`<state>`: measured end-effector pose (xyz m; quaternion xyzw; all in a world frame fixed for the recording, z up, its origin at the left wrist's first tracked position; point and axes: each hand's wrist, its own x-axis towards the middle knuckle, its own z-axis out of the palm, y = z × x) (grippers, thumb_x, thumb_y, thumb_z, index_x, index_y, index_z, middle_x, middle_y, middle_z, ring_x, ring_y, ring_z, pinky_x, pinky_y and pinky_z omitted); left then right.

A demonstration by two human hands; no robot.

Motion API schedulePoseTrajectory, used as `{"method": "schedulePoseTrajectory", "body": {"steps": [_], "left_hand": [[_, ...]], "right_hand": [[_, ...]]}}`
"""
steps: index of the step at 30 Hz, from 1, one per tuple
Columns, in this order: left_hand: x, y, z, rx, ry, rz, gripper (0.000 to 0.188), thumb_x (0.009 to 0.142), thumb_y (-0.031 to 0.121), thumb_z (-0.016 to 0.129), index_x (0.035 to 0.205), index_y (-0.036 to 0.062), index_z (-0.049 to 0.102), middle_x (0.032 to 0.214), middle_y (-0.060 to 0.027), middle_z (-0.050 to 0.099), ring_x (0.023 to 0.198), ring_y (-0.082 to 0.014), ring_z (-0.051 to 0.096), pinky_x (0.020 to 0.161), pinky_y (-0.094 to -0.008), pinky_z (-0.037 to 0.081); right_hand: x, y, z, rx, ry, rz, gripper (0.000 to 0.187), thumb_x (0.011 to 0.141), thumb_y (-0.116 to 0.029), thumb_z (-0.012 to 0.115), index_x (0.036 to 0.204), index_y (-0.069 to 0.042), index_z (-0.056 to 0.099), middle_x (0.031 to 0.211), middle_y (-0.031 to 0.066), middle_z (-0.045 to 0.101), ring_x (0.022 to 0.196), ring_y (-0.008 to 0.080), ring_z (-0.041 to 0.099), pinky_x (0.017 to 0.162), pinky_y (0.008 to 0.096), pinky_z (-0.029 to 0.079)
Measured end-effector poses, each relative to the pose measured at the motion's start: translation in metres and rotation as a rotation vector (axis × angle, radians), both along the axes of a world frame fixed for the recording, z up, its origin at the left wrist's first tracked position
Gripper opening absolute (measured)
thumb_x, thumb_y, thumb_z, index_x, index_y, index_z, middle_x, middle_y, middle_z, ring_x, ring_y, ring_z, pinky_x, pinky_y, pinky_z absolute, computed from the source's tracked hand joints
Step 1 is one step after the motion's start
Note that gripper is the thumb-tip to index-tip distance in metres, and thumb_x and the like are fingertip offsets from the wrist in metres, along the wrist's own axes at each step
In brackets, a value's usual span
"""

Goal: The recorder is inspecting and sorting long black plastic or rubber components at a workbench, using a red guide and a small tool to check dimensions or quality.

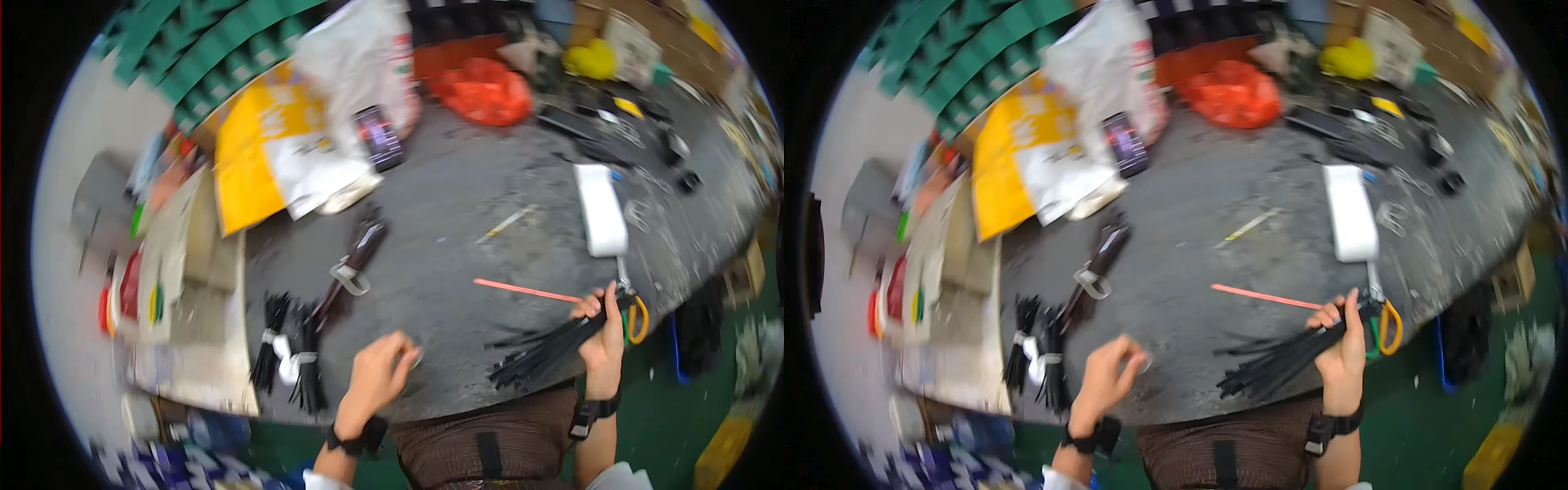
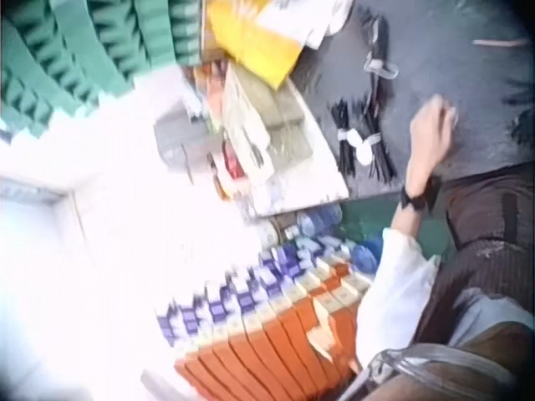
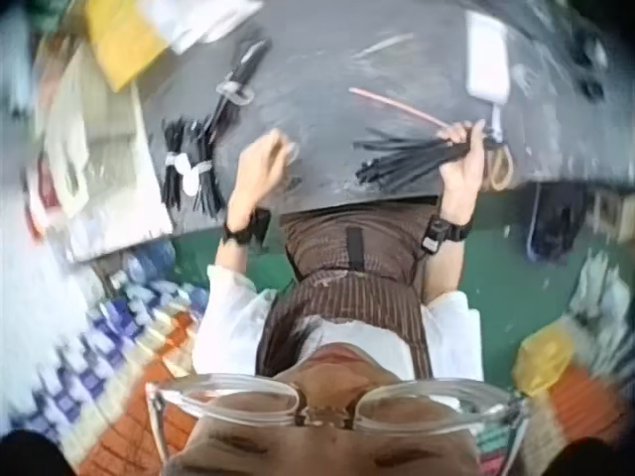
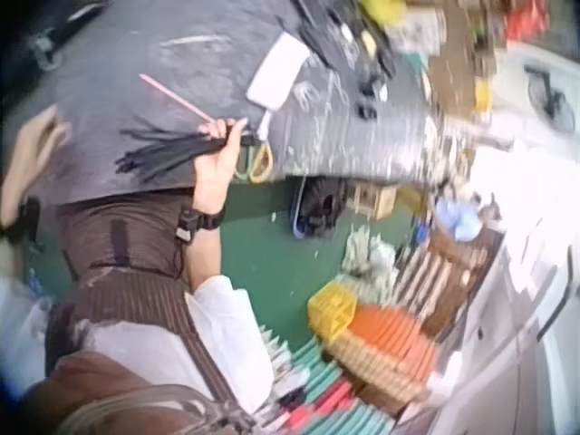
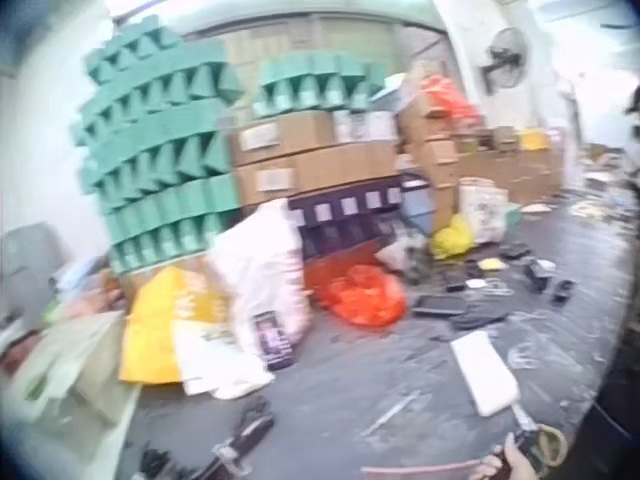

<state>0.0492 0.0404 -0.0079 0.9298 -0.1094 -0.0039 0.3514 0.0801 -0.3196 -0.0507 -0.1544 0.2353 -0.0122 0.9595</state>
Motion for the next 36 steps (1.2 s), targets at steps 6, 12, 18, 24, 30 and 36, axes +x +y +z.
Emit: {"method": "schedulePoseTrajectory", "body": {"steps": [6,12,18,24,30,36], "left_hand": [[0.037,-0.023,-0.036,0.014,-0.289,0.287,0.017,0.089,0.014,0.071,0.104,0.0065,0.067,0.097,-0.0126,0.068,0.091,-0.0340,0.066,0.079,-0.0427,0.053],[-0.002,0.007,-0.025,0.121,-0.388,0.500,0.023,0.084,0.010,0.074,0.107,0.0069,0.071,0.108,-0.0118,0.070,0.100,-0.0322,0.066,0.088,-0.0403,0.053],[-0.050,0.120,-0.031,0.236,-0.353,1.100,0.025,0.086,0.014,0.074,0.109,0.0050,0.069,0.100,-0.0153,0.065,0.093,-0.0358,0.065,0.082,-0.0441,0.050],[-0.082,0.193,-0.077,0.327,0.043,1.110,0.033,0.088,0.033,0.076,0.099,0.0017,0.071,0.086,-0.0162,0.066,0.083,-0.0319,0.064,0.074,-0.0424,0.049],[-0.063,0.206,-0.089,0.170,0.107,1.007,0.031,0.083,0.029,0.081,0.094,0.0008,0.073,0.076,-0.0127,0.069,0.071,-0.0279,0.066,0.069,-0.0413,0.050],[-0.084,0.242,-0.116,-0.171,-0.016,0.930,0.017,0.089,0.014,0.077,0.085,0.0000,0.069,0.070,0.0011,0.062,0.060,-0.0056,0.053,0.052,-0.0228,0.042]], "right_hand": [[0.001,0.070,-0.014,-0.131,0.121,0.264,0.024,0.102,-0.035,0.064,0.093,-0.013,0.060,0.075,-0.0010,0.051,0.069,0.0121,0.051,0.071,0.0304,0.047],[0.022,0.095,-0.031,-0.301,0.053,0.365,0.018,0.099,-0.018,0.069,0.111,-0.007,0.063,0.095,0.0034,0.065,0.088,0.0172,0.063,0.086,0.0347,0.051],[0.020,0.095,-0.014,-0.796,-0.092,0.336,0.050,0.085,0.009,0.069,0.133,0.001,0.055,0.125,0.0067,0.064,0.115,0.0194,0.060,0.105,0.0346,0.044],[0.035,0.092,-0.017,-1.523,-0.034,-0.017,0.070,0.086,-0.004,0.071,0.149,0.002,0.039,0.157,0.0213,0.039,0.144,0.0316,0.040,0.103,0.0419,0.046],[0.116,0.059,0.005,-2.051,-0.183,0.573,0.019,0.090,-0.011,0.067,0.108,-0.008,0.070,0.091,0.0181,0.073,0.093,0.0408,0.070,0.081,0.0452,0.054],[0.166,0.064,-0.027,-2.290,-0.320,0.564,0.015,0.092,-0.019,0.067,0.104,-0.010,0.071,0.086,0.0197,0.073,0.089,0.0429,0.069,0.080,0.0504,0.054]]}}
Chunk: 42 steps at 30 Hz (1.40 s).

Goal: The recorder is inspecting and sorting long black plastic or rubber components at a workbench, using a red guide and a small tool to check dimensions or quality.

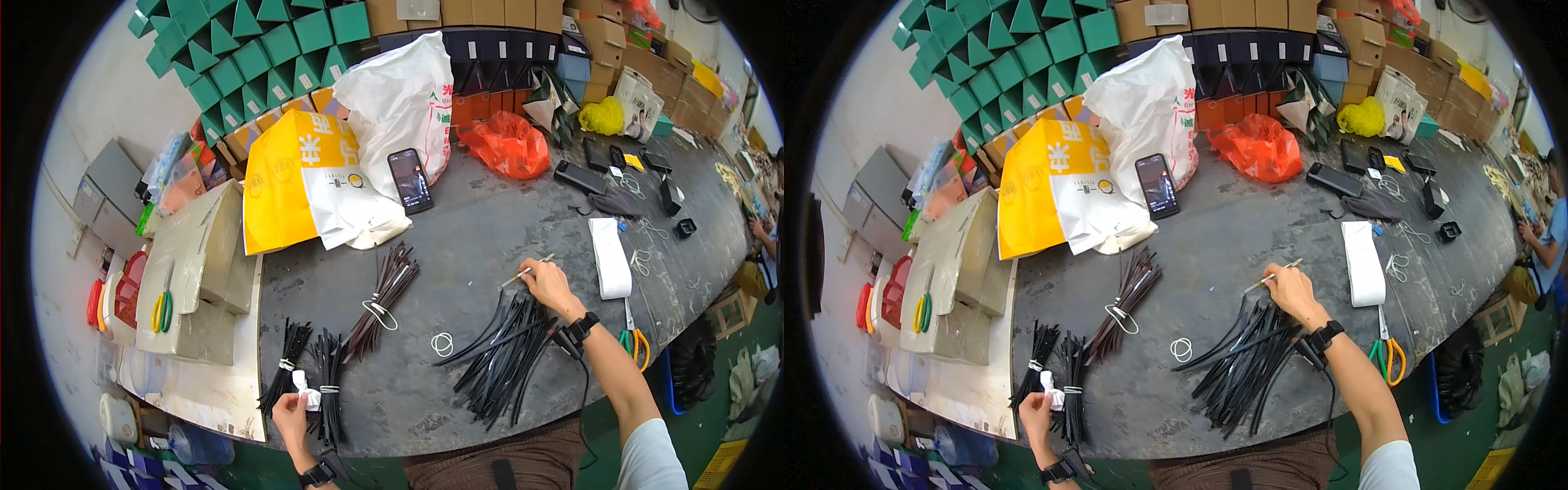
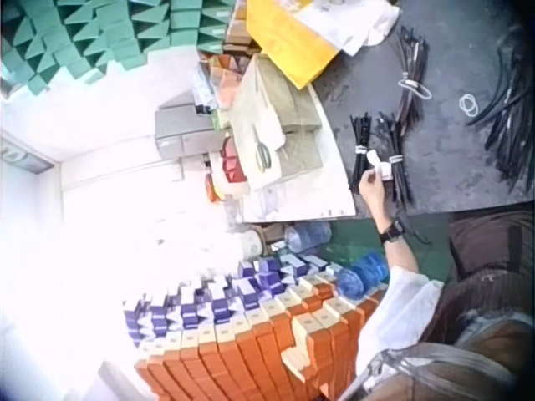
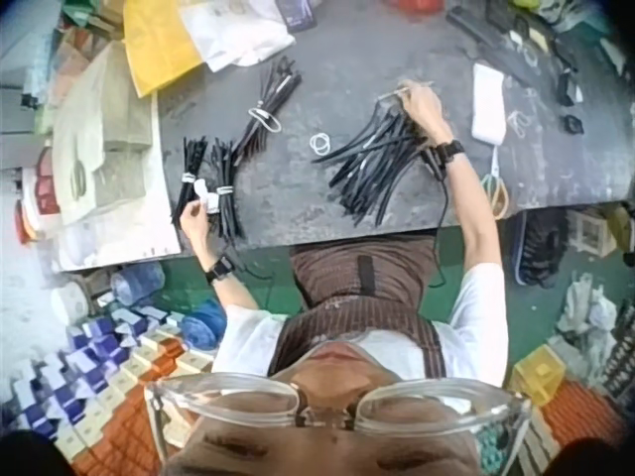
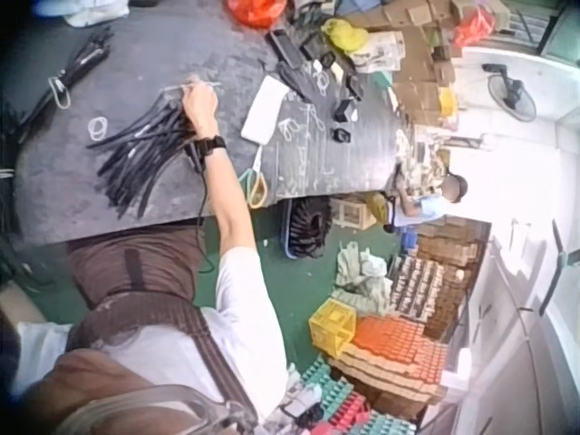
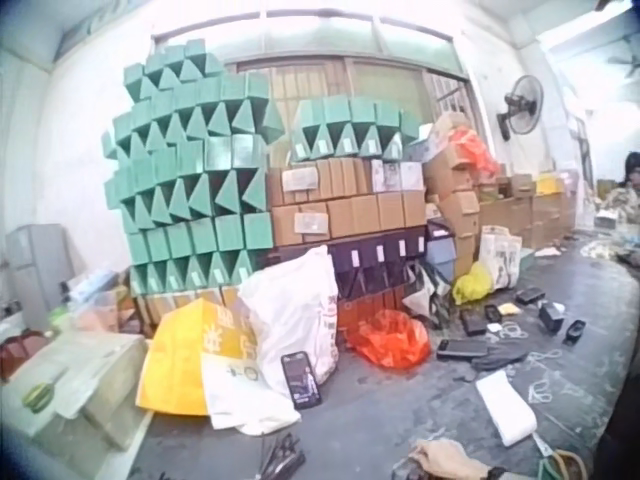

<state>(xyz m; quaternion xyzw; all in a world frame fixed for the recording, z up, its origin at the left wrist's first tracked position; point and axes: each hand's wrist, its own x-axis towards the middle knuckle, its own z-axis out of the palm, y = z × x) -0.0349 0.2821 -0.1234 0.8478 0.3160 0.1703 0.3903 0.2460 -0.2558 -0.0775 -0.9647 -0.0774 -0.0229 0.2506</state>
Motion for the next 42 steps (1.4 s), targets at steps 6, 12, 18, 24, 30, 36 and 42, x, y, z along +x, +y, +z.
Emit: {"method": "schedulePoseTrajectory", "body": {"steps": [6,12,18,24,30,36,42], "left_hand": [[-0.010,-0.011,0.038,0.013,-0.118,0.134,0.014,0.091,0.007,0.072,0.082,0.0012,0.063,0.071,0.0022,0.058,0.065,-0.0051,0.050,0.057,-0.0234,0.038],[0.000,-0.014,0.040,-0.357,-0.306,0.351,0.014,0.105,0.024,0.053,0.110,0.0101,0.052,0.098,-0.0043,0.063,0.084,-0.0156,0.065,0.073,-0.0328,0.058],[0.039,-0.121,0.107,-0.486,-0.463,0.005,0.013,0.105,0.020,0.055,0.105,0.0068,0.055,0.101,-0.0062,0.064,0.092,-0.0178,0.068,0.078,-0.0345,0.060],[0.063,-0.253,0.124,-0.904,-0.333,-0.323,0.011,0.100,0.011,0.066,0.104,0.0026,0.061,0.088,-0.0023,0.069,0.075,-0.0043,0.060,0.065,-0.0201,0.046],[0.065,-0.298,0.142,-1.050,-0.294,-0.475,0.013,0.103,0.013,0.061,0.108,0.0011,0.058,0.092,-0.0067,0.070,0.078,-0.0116,0.067,0.071,-0.0244,0.055],[0.052,-0.306,0.142,-1.214,-0.280,-0.441,0.033,0.098,0.008,0.069,0.126,-0.0062,0.059,0.104,-0.0115,0.073,0.093,-0.0137,0.069,0.085,-0.0273,0.055],[0.047,-0.309,0.135,-1.068,-0.230,-0.536,0.021,0.085,-0.007,0.076,0.106,-0.0081,0.072,0.099,-0.0125,0.073,0.088,-0.0159,0.068,0.080,-0.0285,0.055]], "right_hand": [[0.019,-0.001,-0.012,0.027,0.045,-0.076,0.017,0.088,-0.018,0.072,0.090,-0.001,0.069,0.084,0.0245,0.071,0.089,0.0448,0.069,0.083,0.0499,0.055],[0.024,-0.004,-0.028,0.075,-0.042,-0.217,0.016,0.082,-0.013,0.076,0.083,0.001,0.067,0.081,0.0249,0.070,0.082,0.0436,0.070,0.079,0.0461,0.056],[0.012,-0.019,-0.013,0.559,-0.214,-0.315,0.017,0.086,-0.004,0.069,0.101,0.000,0.062,0.079,0.0150,0.070,0.073,0.0275,0.072,0.069,0.0379,0.056],[-0.129,0.056,0.104,1.123,0.164,0.172,0.014,0.098,-0.003,0.060,0.111,0.000,0.066,0.089,0.0067,0.071,0.078,0.0102,0.067,0.065,0.0223,0.052],[-0.203,0.060,0.099,0.971,0.098,0.144,0.018,0.094,0.002,0.062,0.111,0.001,0.070,0.089,0.0100,0.071,0.070,0.0128,0.066,0.060,0.0267,0.050],[-0.217,0.055,0.100,0.759,-0.115,0.173,0.028,0.089,0.006,0.064,0.115,-0.002,0.071,0.078,0.0116,0.065,0.063,0.0228,0.065,0.056,0.0313,0.049],[-0.229,0.046,0.103,0.714,-0.086,0.238,0.027,0.087,0.000,0.069,0.113,-0.004,0.071,0.075,0.0115,0.063,0.060,0.0271,0.064,0.053,0.0355,0.047]]}}
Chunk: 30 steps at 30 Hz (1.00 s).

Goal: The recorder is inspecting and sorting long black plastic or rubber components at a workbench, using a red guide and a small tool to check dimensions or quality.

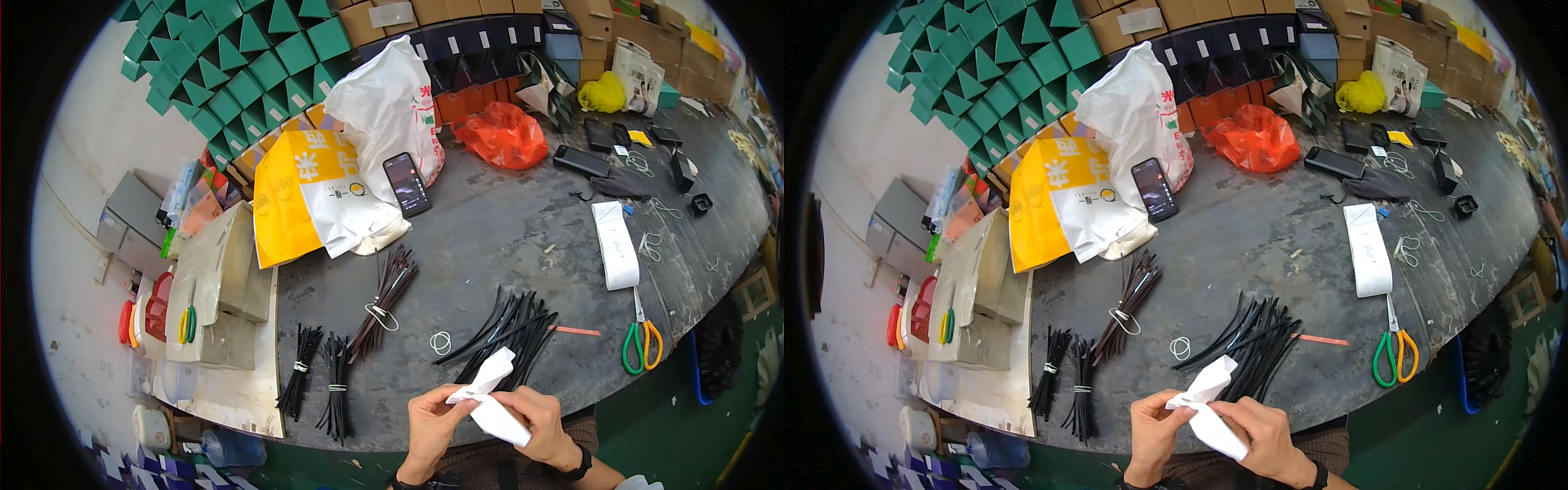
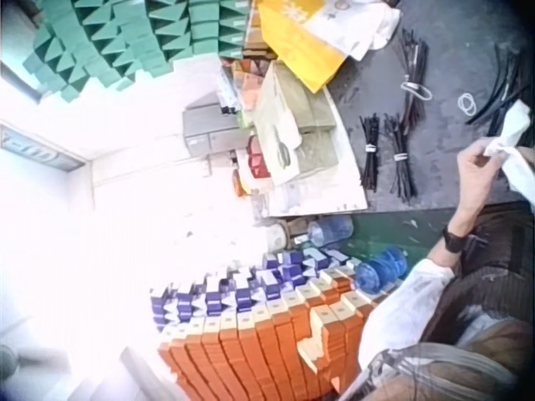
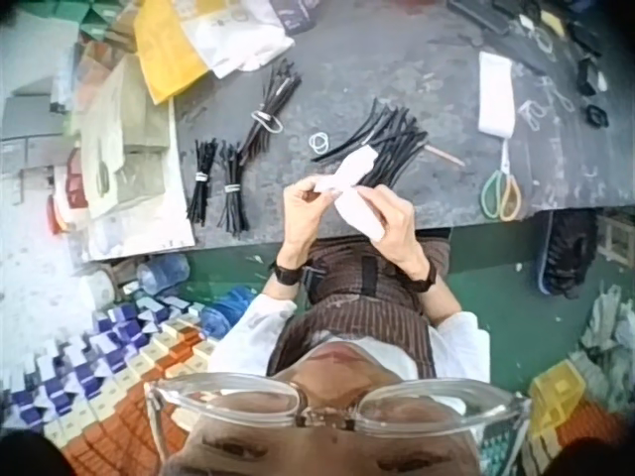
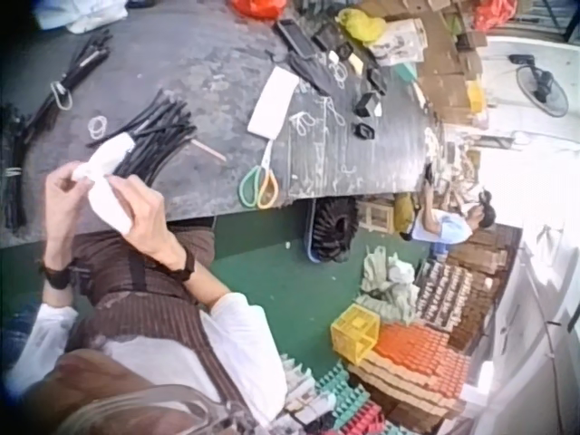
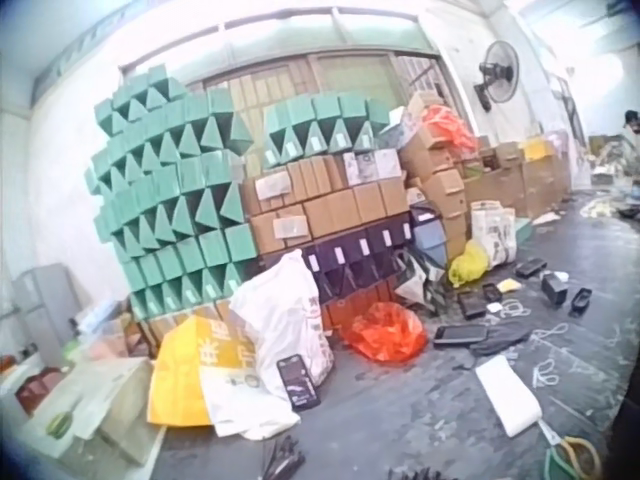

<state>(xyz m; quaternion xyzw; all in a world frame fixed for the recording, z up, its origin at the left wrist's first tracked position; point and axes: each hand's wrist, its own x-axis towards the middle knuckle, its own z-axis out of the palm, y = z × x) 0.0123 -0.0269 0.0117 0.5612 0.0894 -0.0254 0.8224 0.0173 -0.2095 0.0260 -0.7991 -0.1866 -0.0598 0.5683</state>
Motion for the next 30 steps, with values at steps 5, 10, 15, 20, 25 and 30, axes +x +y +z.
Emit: {"method": "schedulePoseTrajectory", "body": {"steps": [5,10,15,20,25,30], "left_hand": [[0.002,0.000,0.005,0.070,-0.033,-0.007,0.015,0.084,-0.008,0.075,0.098,-0.0076,0.074,0.093,-0.0117,0.071,0.083,-0.0149,0.066,0.076,-0.0273,0.052],[0.004,0.017,0.002,0.120,-0.050,-0.053,0.015,0.087,-0.005,0.075,0.101,-0.0088,0.074,0.097,-0.0115,0.071,0.088,-0.0140,0.066,0.079,-0.0269,0.052],[0.007,0.013,0.006,0.179,-0.009,-0.160,0.013,0.090,-0.003,0.073,0.102,-0.0086,0.073,0.095,-0.0075,0.070,0.085,-0.0115,0.064,0.075,-0.0237,0.050],[0.009,0.010,0.004,0.191,0.021,-0.193,0.011,0.094,0.002,0.071,0.097,-0.0076,0.071,0.092,-0.0045,0.068,0.081,-0.0085,0.062,0.071,-0.0221,0.049],[0.011,0.017,-0.004,-0.046,0.081,-0.241,0.014,0.096,0.008,0.069,0.094,-0.0056,0.070,0.090,-0.0035,0.067,0.077,-0.0069,0.061,0.067,-0.0209,0.047],[0.014,0.034,-0.030,-0.224,0.126,-0.050,0.023,0.098,0.015,0.068,0.110,-0.0051,0.069,0.101,-0.0136,0.075,0.088,-0.0186,0.073,0.081,-0.0312,0.059]], "right_hand": [[-0.004,-0.003,-0.012,0.005,-0.002,-0.039,0.025,0.087,0.002,0.067,0.111,-0.004,0.072,0.074,0.0116,0.062,0.057,0.0271,0.062,0.051,0.0357,0.046],[-0.008,-0.007,-0.012,0.036,0.086,-0.045,0.019,0.086,-0.001,0.072,0.104,-0.003,0.076,0.070,0.0102,0.062,0.053,0.0175,0.057,0.049,0.0297,0.040],[-0.011,-0.006,-0.007,0.097,0.202,-0.047,0.018,0.087,-0.002,0.073,0.104,-0.002,0.077,0.075,0.0099,0.067,0.055,0.0136,0.058,0.049,0.0279,0.041],[-0.009,-0.008,-0.021,0.244,0.362,0.009,0.014,0.092,-0.005,0.072,0.104,0.001,0.076,0.078,0.0112,0.072,0.061,0.0093,0.061,0.055,0.0264,0.046],[-0.006,-0.013,-0.022,0.539,0.761,0.331,0.027,0.107,-0.018,0.055,0.110,0.003,0.073,0.061,-0.0048,0.050,0.055,0.0024,0.040,0.052,0.0226,0.031],[-0.005,-0.016,-0.028,0.626,0.810,0.369,0.030,0.108,-0.020,0.052,0.109,0.003,0.071,0.064,-0.0037,0.051,0.059,0.0032,0.044,0.056,0.0211,0.034]]}}
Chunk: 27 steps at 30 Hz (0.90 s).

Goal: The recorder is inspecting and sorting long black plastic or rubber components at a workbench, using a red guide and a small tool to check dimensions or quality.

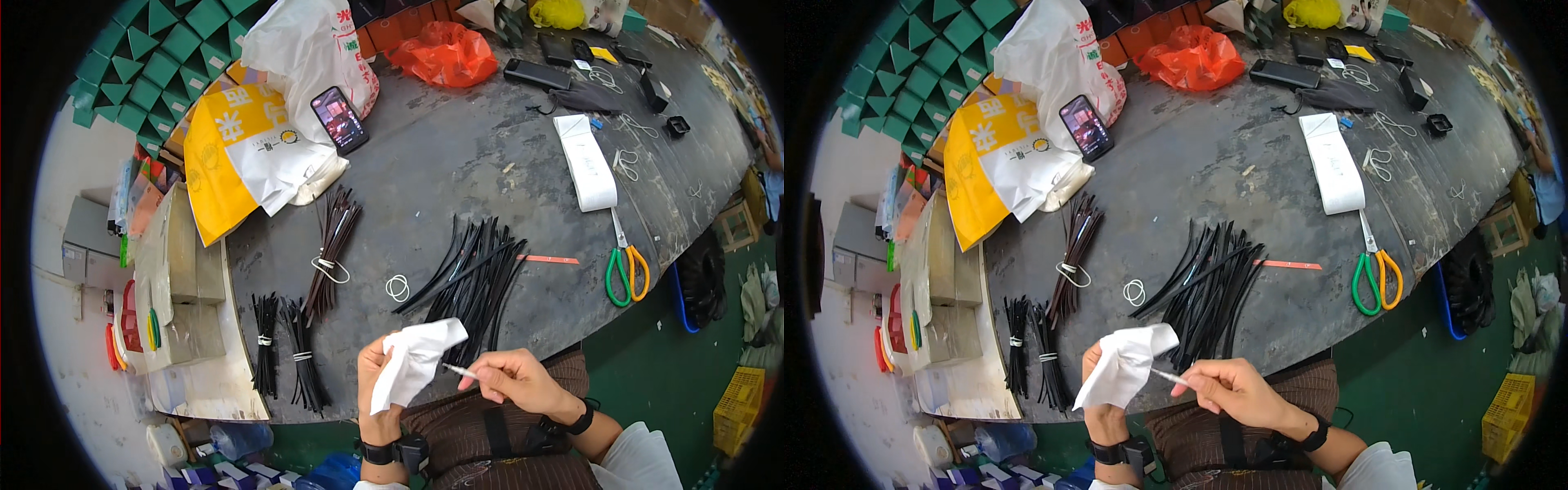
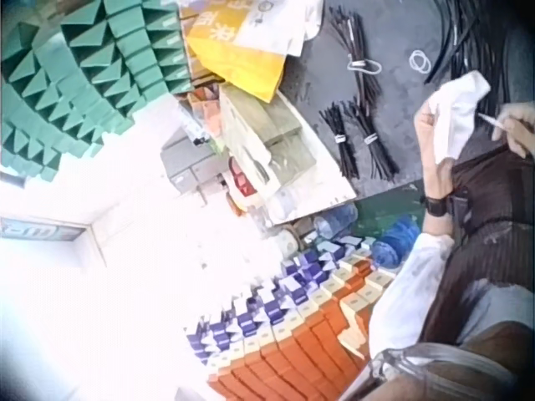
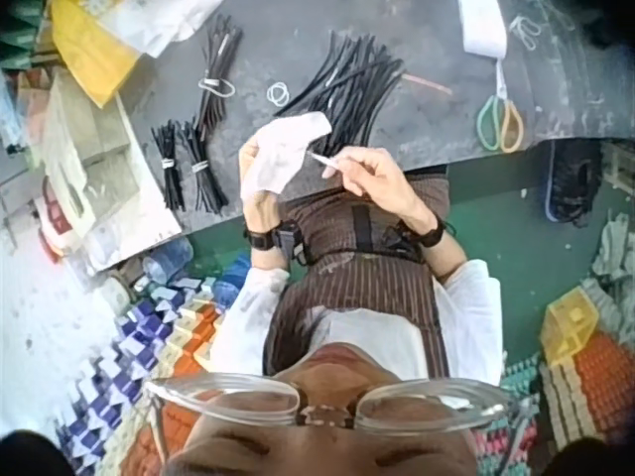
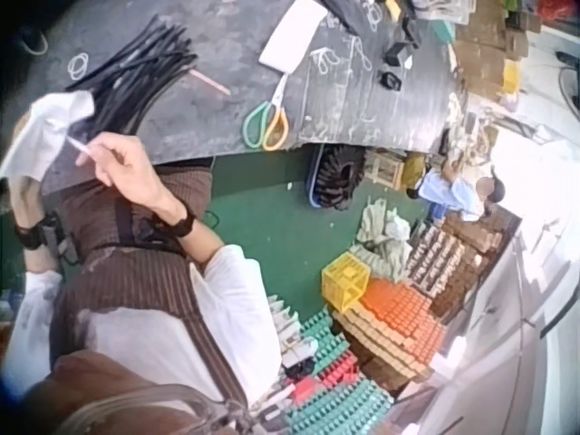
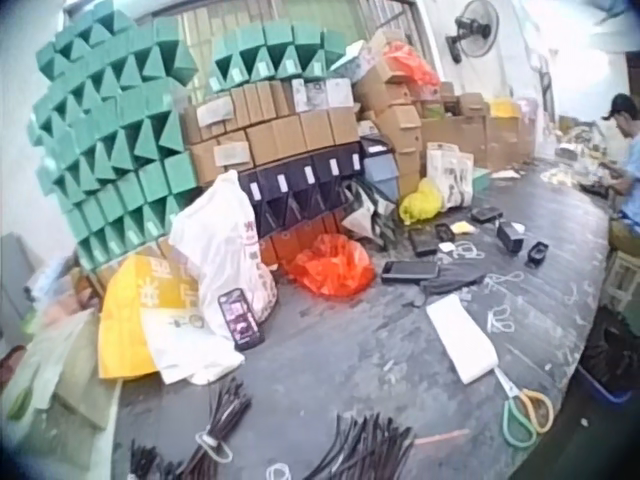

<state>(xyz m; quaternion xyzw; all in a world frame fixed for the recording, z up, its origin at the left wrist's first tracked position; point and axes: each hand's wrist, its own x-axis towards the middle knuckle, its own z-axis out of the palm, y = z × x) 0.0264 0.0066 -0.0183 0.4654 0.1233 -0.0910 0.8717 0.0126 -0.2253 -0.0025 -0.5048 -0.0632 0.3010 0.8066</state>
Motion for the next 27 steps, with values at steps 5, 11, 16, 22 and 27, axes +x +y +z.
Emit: {"method": "schedulePoseTrajectory", "body": {"steps": [5,11,16,22,27], "left_hand": [[-0.007,-0.002,-0.006,0.063,0.073,0.066,0.022,0.096,0.009,0.065,0.111,-0.0057,0.070,0.100,-0.0129,0.075,0.082,-0.0189,0.073,0.072,-0.0305,0.060],[-0.007,-0.022,0.013,0.005,-0.047,-0.138,0.026,0.095,0.016,0.073,0.107,-0.0057,0.070,0.096,-0.0052,0.068,0.085,-0.0121,0.065,0.076,-0.0259,0.052],[-0.009,-0.028,0.018,0.321,-0.175,-0.068,0.011,0.087,0.003,0.076,0.094,-0.0057,0.072,0.091,-0.0073,0.066,0.081,-0.0112,0.060,0.075,-0.0253,0.047],[0.003,0.004,0.011,0.418,-0.061,0.335,0.008,0.095,0.004,0.069,0.094,-0.0035,0.071,0.091,-0.0038,0.068,0.079,-0.0098,0.061,0.072,-0.0249,0.048],[0.009,0.100,-0.014,1.114,-0.129,0.424,0.017,0.095,0.007,0.069,0.100,-0.0084,0.071,0.093,-0.0103,0.072,0.074,-0.0145,0.064,0.069,-0.0299,0.051]], "right_hand": [[-0.001,0.002,0.005,-0.049,-0.053,-0.079,0.027,0.107,-0.018,0.055,0.110,0.004,0.070,0.067,-0.0026,0.055,0.060,0.0035,0.048,0.056,0.0206,0.036],[-0.007,0.014,0.000,-0.132,-0.061,-0.196,0.021,0.102,-0.012,0.063,0.113,0.004,0.069,0.075,-0.0020,0.061,0.065,0.0022,0.052,0.058,0.0204,0.042],[-0.011,0.021,-0.005,-0.297,-0.208,-0.282,0.021,0.098,-0.008,0.067,0.115,0.003,0.071,0.076,0.0085,0.072,0.066,0.0060,0.064,0.057,0.0247,0.048],[-0.005,0.003,-0.006,-0.451,-0.313,-0.145,0.014,0.098,-0.015,0.067,0.103,-0.003,0.072,0.065,0.0084,0.064,0.053,0.0085,0.054,0.050,0.0278,0.042],[0.010,-0.054,-0.027,-0.800,-0.310,-0.592,0.011,0.096,-0.012,0.068,0.097,-0.002,0.069,0.066,-0.0001,0.058,0.059,0.0042,0.049,0.052,0.0277,0.040]]}}
